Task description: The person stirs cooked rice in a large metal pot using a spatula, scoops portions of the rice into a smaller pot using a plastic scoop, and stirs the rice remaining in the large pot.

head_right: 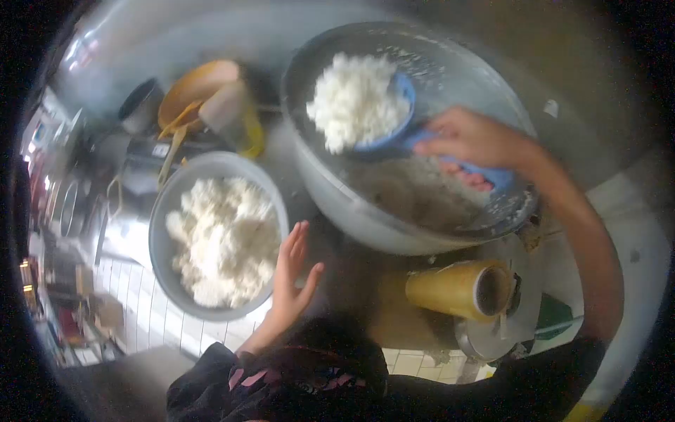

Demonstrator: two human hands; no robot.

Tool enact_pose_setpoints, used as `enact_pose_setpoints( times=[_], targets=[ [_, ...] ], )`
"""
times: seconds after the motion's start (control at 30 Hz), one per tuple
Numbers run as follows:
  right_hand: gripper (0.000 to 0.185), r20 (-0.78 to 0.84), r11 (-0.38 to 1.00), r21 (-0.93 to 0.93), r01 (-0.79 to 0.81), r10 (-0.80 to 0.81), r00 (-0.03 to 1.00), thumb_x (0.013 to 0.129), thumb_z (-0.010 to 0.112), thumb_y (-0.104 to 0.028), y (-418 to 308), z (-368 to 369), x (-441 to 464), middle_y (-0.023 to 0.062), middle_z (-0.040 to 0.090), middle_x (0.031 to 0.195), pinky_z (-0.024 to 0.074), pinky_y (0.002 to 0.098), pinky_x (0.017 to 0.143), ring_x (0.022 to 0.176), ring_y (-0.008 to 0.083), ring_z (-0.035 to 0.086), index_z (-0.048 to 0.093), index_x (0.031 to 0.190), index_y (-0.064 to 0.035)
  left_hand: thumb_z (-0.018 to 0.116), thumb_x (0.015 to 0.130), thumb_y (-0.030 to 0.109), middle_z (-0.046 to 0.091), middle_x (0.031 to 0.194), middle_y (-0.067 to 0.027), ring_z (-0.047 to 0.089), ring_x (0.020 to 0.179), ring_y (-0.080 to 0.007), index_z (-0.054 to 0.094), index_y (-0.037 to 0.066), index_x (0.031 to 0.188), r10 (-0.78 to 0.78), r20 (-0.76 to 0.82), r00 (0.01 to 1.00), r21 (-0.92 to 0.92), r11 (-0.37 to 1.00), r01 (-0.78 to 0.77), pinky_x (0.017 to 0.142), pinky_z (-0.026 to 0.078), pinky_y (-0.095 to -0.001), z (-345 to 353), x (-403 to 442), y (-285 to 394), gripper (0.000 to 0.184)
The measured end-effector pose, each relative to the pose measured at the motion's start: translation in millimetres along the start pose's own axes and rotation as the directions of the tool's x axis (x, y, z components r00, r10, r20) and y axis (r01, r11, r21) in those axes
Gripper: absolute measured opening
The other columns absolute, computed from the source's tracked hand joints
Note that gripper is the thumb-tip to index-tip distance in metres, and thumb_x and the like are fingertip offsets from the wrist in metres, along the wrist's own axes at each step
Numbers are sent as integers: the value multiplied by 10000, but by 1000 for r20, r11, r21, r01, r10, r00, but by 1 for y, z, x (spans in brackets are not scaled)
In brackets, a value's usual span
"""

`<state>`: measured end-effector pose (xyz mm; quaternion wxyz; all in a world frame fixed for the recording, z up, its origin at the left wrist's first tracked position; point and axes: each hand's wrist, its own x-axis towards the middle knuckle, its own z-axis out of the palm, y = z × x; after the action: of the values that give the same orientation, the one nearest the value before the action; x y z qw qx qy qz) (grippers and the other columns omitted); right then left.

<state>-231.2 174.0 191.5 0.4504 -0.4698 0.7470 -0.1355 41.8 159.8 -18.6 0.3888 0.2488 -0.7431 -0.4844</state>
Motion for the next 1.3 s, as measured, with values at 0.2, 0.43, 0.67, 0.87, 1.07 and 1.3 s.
enact_pose_setpoints(
  times=[0.2,0.43,0.67,0.87,1.07,1.3],
  targets=[
    [529,-223,696,-391,603,-707,671,818,463,-36,-58,94,10,71,541,707,434,294,459,490,134,514,348,1331,-95,393,791,-156,540,991,-178,555,911,-222,447,-31,1048,134,-465,875,120,989,-87,837,432,-342,-69,-92,-14,291],
    [508,-39,490,-724,485,-732,680,797,532,-75,-81,233,74,144,542,837,468,406,609,684,328,580,408,1281,-166,445,892,74,465,1120,-126,459,1027,-198,423,-24,1135,191,-827,529,373,890,261,896,364,-317,-172,-117,-39,263],
    [381,-71,514,-694,505,-746,662,770,574,-98,-103,198,9,118,546,822,461,379,593,654,294,573,550,1150,-119,423,918,166,316,1330,-161,323,1245,-256,244,32,1327,-149,-791,594,39,956,291,986,307,-361,-223,-110,-76,466],
    [392,109,596,-531,602,-657,746,785,566,-113,-85,245,57,119,540,769,461,374,581,634,276,573,530,1175,-125,335,954,250,328,1324,-211,352,1215,-287,157,69,1380,-174,-773,610,28,951,307,1014,250,-360,-222,-91,-86,496],
    [465,192,481,-688,543,-602,775,812,491,-71,-117,343,118,162,571,764,497,408,584,652,306,611,411,1269,-99,257,966,307,318,1329,-217,344,1223,-285,150,62,1382,-250,-779,576,-122,960,251,1018,244,-356,-223,-98,-78,495],
    [416,-67,379,-884,274,-683,727,812,547,-152,-146,232,80,140,569,761,467,405,595,687,308,591,470,1218,-103,232,964,334,304,1339,-196,291,1256,-275,183,57,1369,-261,-790,555,-141,958,250,1038,206,-355,-223,-97,-84,493]
  ],
)
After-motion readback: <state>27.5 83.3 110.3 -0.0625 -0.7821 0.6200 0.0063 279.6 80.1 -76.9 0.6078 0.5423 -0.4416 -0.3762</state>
